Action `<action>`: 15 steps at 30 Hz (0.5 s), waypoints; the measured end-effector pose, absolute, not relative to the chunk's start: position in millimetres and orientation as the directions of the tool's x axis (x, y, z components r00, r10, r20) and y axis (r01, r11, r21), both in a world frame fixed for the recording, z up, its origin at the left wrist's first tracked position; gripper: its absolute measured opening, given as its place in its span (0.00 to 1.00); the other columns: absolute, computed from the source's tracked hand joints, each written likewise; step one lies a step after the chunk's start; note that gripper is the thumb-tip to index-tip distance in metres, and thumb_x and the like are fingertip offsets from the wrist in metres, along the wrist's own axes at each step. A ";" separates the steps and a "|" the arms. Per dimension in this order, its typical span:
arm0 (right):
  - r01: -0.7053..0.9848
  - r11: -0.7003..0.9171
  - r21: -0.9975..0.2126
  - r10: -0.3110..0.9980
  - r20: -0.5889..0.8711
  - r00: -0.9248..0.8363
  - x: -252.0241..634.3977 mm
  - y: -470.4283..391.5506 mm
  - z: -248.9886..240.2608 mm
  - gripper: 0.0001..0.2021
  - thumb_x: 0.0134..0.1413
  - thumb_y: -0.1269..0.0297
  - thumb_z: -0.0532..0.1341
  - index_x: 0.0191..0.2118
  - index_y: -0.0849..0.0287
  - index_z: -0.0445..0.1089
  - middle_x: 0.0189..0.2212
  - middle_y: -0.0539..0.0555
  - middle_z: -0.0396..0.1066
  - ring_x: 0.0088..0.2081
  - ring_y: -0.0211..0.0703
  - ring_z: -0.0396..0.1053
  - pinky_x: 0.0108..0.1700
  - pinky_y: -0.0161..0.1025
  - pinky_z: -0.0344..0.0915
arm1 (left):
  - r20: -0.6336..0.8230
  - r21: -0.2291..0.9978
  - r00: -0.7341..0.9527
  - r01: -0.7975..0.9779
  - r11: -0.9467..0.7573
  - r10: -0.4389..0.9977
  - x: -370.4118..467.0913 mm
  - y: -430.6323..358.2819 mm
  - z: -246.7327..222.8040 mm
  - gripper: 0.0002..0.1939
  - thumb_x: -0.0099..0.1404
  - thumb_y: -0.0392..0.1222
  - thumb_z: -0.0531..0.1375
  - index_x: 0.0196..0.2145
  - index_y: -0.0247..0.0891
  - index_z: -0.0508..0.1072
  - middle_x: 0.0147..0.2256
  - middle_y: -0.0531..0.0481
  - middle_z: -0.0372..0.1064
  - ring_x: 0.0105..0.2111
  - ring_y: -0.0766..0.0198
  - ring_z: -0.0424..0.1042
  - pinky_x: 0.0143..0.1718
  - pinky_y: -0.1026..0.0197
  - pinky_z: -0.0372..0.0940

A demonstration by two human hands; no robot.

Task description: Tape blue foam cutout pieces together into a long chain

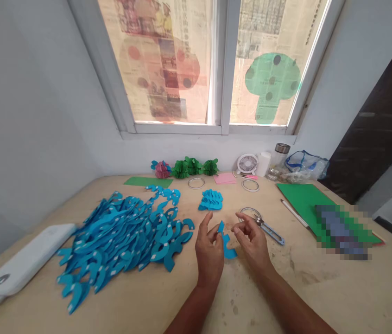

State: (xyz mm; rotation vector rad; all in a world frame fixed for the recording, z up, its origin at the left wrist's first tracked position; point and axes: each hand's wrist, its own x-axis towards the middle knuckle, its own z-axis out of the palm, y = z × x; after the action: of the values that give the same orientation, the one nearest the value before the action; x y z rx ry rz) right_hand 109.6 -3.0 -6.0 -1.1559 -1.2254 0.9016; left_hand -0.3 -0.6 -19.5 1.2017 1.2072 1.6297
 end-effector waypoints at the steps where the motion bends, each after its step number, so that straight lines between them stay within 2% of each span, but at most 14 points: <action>1: 0.032 0.198 -0.980 0.972 0.200 0.125 109.5 -2.9 -6.7 0.17 0.49 0.61 0.59 0.47 0.59 0.65 0.28 0.51 0.68 0.31 0.40 0.67 0.35 0.36 0.63 | 0.232 0.966 -0.266 -0.047 -0.253 0.936 -1.2 -0.4 -19.7 0.26 0.56 0.35 0.56 0.53 0.43 0.62 0.55 0.43 0.59 0.45 0.58 0.71 0.41 0.60 0.69; 4: -0.071 0.125 -0.990 0.992 0.124 0.016 107.8 -2.9 -9.0 0.14 0.49 0.59 0.59 0.41 0.60 0.69 0.28 0.52 0.68 0.29 0.39 0.66 0.30 0.34 0.62 | 0.223 0.968 -0.247 -0.059 -0.244 0.943 -1.7 -1.8 -19.7 0.26 0.56 0.36 0.56 0.53 0.44 0.62 0.55 0.44 0.60 0.45 0.59 0.71 0.43 0.60 0.68; 8: -0.129 0.089 -0.988 0.996 0.088 0.007 107.3 -2.4 -10.0 0.13 0.49 0.57 0.60 0.36 0.61 0.71 0.27 0.53 0.69 0.28 0.38 0.65 0.29 0.34 0.60 | 0.232 0.965 -0.224 -0.067 -0.253 0.946 -0.3 -4.0 -18.5 0.26 0.56 0.38 0.56 0.54 0.43 0.61 0.55 0.43 0.60 0.44 0.59 0.71 0.43 0.61 0.67; 15: -0.030 0.123 -0.992 0.990 0.121 0.078 113.2 0.5 -5.3 0.14 0.47 0.54 0.60 0.28 0.62 0.70 0.21 0.51 0.65 0.25 0.37 0.62 0.29 0.33 0.58 | 0.231 0.967 -0.226 -0.053 -0.248 0.946 -1.8 -0.7 -20.8 0.26 0.56 0.39 0.56 0.54 0.40 0.61 0.55 0.41 0.60 0.45 0.58 0.70 0.41 0.62 0.68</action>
State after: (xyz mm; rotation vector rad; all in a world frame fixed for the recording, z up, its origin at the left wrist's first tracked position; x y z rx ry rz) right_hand 113.2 0.5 -5.3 -1.1293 -1.1832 1.0800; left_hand -1.8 -0.7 -20.8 1.2117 1.1816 1.5921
